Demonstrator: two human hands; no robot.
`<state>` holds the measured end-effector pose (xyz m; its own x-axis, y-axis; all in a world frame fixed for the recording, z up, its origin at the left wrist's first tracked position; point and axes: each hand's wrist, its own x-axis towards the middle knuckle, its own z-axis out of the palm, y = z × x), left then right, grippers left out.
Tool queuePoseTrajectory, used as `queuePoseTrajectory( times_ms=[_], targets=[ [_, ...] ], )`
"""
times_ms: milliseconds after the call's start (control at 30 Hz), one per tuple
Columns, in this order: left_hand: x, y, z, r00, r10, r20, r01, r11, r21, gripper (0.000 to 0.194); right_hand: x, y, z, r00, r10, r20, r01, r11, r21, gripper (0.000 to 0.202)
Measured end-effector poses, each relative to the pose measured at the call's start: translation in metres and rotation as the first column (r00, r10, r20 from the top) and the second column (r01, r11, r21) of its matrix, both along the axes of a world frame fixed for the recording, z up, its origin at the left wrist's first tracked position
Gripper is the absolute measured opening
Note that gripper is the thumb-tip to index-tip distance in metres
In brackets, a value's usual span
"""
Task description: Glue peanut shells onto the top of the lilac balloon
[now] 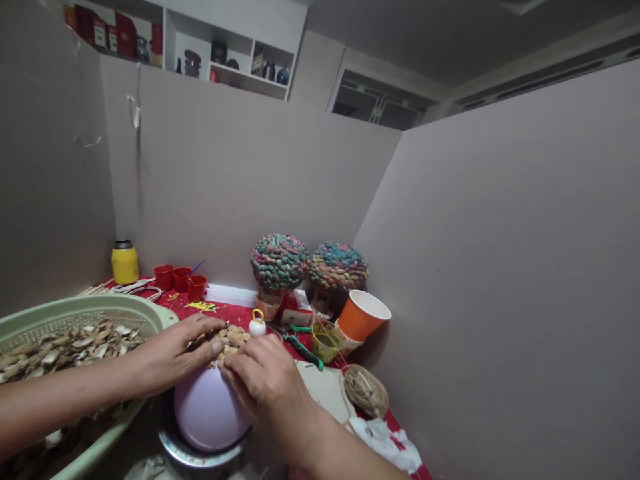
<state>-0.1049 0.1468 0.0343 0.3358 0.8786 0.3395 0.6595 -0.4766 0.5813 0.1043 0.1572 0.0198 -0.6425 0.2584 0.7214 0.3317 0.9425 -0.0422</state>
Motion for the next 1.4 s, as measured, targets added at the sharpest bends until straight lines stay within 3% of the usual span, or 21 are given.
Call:
queuePoseTrajectory(
  times_ms=[500, 767, 1100, 1400],
  targets=[
    [-0.001, 0.002, -0.002, 1.000, 0.015, -0.002, -0.015, 0.997, -0.075, 0.038, -0.005, -0.005, -0.006, 0.998, -0.024, -0.056, 0.019, 0.996, -0.082, 0.010],
    [-0.002, -0.003, 0.003, 1.000, 0.003, 0.008, -0.002, 0.997, -0.081, 0.035, 0.002, -0.004, -0.008, 0.997, 0.038, -0.069, -0.048, 0.989, -0.139, 0.015],
    [0.000, -0.006, 0.003, 0.999, 0.011, 0.032, -0.007, 0.994, -0.113, 0.042, 0.016, -0.019, -0.011, 0.998, 0.046, -0.041, -0.047, 0.999, -0.022, 0.029],
    [0.001, -0.008, 0.006, 0.999, -0.019, 0.043, 0.023, 0.995, -0.098, 0.044, 0.012, -0.022, -0.012, 0.993, 0.080, -0.083, -0.073, 0.994, 0.085, 0.024]
  ],
)
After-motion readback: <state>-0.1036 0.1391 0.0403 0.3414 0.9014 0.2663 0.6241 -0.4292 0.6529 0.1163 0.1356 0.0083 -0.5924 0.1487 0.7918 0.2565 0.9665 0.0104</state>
